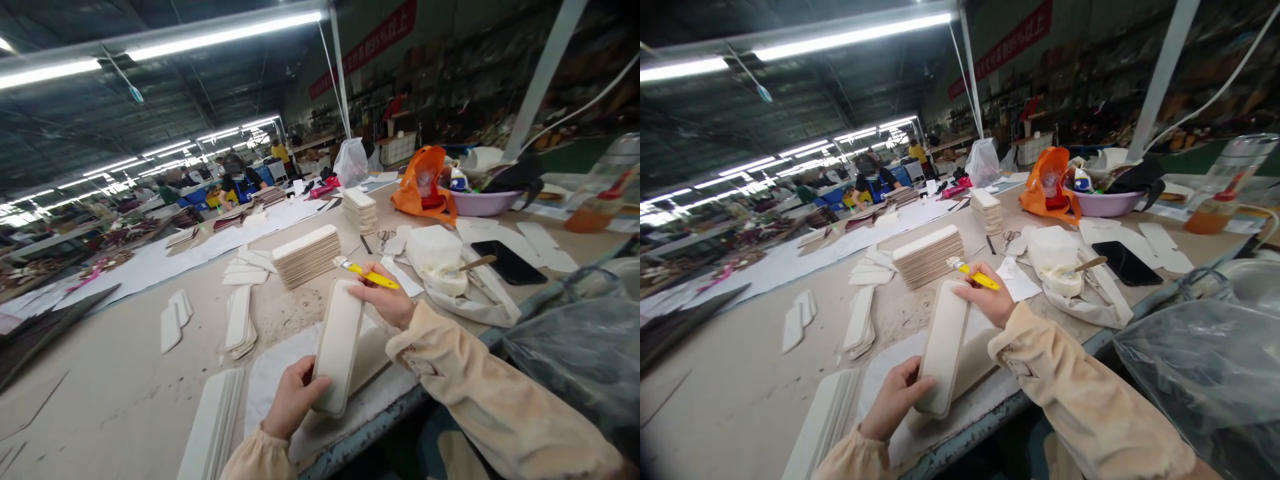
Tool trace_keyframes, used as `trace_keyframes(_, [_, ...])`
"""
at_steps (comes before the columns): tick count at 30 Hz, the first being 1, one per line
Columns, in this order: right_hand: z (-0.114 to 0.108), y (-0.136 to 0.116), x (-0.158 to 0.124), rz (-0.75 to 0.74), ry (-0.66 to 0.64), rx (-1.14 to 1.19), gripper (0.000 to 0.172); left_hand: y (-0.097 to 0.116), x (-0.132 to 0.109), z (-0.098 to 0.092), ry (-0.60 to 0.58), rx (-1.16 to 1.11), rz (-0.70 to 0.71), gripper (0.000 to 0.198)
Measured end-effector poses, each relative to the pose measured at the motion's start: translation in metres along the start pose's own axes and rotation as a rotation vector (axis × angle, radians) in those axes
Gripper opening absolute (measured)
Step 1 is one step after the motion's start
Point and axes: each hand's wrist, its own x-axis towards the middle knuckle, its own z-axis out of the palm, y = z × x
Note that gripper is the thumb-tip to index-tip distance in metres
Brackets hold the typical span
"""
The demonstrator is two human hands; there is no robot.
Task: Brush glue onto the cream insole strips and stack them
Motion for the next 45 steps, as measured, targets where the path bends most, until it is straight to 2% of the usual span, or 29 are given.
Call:
trace_keyframes(2, [-0.008,0.009,0.006,0.017,0.044,0.041,0.045,-0.004,-0.002,0.013,0.057,-0.08,-0.052,0.033])
trace_keyframes(5, [-0.02,0.019,0.012,0.061,0.106,0.071,0.048,-0.007,-0.007,0.033,0.075,-0.236,-0.114,0.036])
trace_keyframes(11, [-0.028,0.022,0.017,0.144,0.136,0.073,0.051,-0.006,-0.007,0.06,0.148,-0.38,-0.19,0.038])
trace_keyframes(20, [-0.028,0.024,0.013,0.118,0.099,0.022,0.05,-0.015,-0.011,0.062,0.163,-0.355,-0.171,0.035])
trace_keyframes(27, [-0.025,0.027,0.013,0.093,0.072,0.015,0.048,-0.009,-0.015,0.066,0.185,-0.429,-0.215,0.036])
trace_keyframes(30, [-0.026,0.028,0.014,0.086,0.068,0.018,0.048,-0.005,-0.017,0.069,0.173,-0.544,-0.231,0.036])
trace_keyframes(34, [-0.027,0.027,0.015,0.1,0.082,0.011,0.048,-0.001,-0.024,0.075,0.203,-0.869,-0.345,0.04])
trace_keyframes(38, [-0.027,0.023,0.015,0.116,0.109,0.012,0.052,-0.002,-0.032,0.08,0.104,-1.051,-0.44,0.046])
trace_keyframes(41, [-0.029,0.023,0.016,0.124,0.108,0.008,0.054,-0.007,-0.036,0.083,0.064,-1.029,-0.456,0.045])
trace_keyframes(45, [-0.031,0.023,0.016,0.149,0.107,0.015,0.056,-0.013,-0.04,0.088,0.093,-0.903,-0.409,0.044])
